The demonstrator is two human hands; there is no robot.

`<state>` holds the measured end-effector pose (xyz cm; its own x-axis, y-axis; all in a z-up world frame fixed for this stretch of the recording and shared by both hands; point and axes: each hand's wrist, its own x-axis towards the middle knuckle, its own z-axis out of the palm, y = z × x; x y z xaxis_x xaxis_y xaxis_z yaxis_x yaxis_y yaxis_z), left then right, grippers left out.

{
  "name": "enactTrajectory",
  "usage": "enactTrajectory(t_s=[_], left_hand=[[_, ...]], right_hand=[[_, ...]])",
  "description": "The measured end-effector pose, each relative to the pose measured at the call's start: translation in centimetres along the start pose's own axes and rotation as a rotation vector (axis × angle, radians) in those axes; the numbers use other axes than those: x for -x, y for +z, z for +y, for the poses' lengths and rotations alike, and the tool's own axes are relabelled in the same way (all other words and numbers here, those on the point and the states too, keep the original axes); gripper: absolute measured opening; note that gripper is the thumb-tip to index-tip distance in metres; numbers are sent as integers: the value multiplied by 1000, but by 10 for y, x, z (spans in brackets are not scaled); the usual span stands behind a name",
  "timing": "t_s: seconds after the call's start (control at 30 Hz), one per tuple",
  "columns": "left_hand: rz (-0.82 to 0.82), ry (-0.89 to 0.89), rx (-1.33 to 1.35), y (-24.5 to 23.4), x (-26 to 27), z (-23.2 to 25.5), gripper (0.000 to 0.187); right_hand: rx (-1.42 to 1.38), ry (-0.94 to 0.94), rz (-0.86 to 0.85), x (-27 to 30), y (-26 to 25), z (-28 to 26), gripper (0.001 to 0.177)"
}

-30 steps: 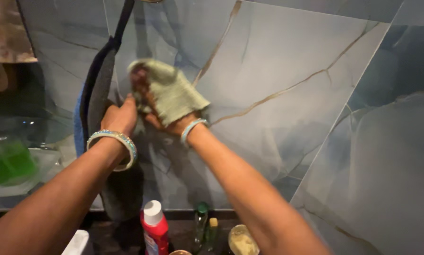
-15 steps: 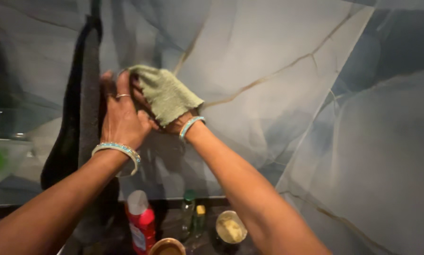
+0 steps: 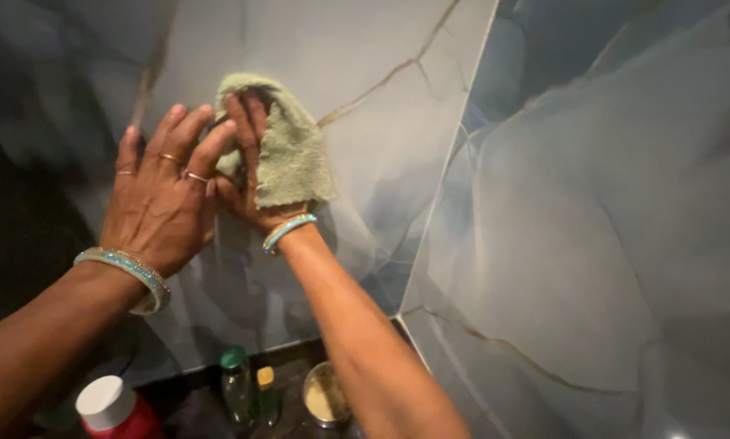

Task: The person wipes the tiled wall, sink, and countertop with a cloth. They move a red bottle and a small metal cup into the cabinet under the sink, then continue wiping the countertop and sink basin.

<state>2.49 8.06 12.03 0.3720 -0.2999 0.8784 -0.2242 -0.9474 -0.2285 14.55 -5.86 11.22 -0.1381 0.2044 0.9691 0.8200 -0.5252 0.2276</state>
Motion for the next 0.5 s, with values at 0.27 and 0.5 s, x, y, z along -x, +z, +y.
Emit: enactTrajectory(t_s=[0.27,0.5], left_hand=[[-154,137,-168,27,-1,30,92],[29,252,252,59,5,59,91]], right_hand=[[130,385,389,52,-1,20,87],[416,885,536,103,3,25,80]])
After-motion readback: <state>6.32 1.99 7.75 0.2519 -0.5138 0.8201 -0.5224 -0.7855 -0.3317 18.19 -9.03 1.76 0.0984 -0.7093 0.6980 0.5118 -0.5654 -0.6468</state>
